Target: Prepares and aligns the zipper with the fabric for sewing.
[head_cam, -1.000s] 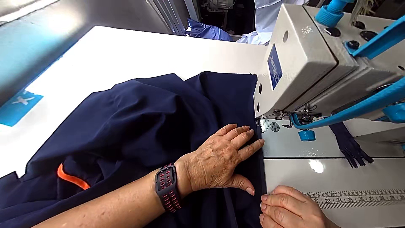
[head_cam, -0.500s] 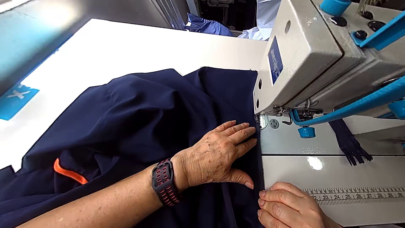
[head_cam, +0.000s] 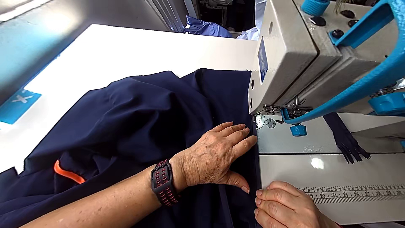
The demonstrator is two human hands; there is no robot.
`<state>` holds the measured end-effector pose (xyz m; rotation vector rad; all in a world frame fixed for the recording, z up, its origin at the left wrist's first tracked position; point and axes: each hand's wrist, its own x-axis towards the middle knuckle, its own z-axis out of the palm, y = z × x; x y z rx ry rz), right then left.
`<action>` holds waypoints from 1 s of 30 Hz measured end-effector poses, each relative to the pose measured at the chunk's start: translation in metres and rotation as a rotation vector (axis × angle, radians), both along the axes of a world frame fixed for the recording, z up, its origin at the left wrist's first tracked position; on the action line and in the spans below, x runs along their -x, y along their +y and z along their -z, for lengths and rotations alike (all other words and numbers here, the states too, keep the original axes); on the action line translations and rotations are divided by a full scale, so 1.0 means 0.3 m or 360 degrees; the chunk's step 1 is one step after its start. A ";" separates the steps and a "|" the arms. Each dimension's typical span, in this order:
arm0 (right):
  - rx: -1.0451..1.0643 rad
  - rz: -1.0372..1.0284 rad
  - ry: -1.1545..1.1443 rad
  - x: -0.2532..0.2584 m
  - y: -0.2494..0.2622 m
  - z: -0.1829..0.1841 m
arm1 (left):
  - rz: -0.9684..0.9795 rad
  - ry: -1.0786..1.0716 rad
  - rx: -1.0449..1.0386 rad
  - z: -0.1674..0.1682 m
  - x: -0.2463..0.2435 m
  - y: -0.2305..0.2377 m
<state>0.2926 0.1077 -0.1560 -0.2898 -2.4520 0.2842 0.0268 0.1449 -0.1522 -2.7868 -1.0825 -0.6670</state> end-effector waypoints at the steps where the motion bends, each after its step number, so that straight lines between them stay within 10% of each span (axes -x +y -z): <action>1: -0.0001 0.0002 0.0003 0.001 -0.001 0.000 | -0.0008 0.0030 0.0009 -0.001 -0.003 0.003; 30: -0.0041 -0.0020 -0.0142 -0.005 0.012 -0.037 | -0.0038 0.0011 0.0113 0.010 -0.001 0.000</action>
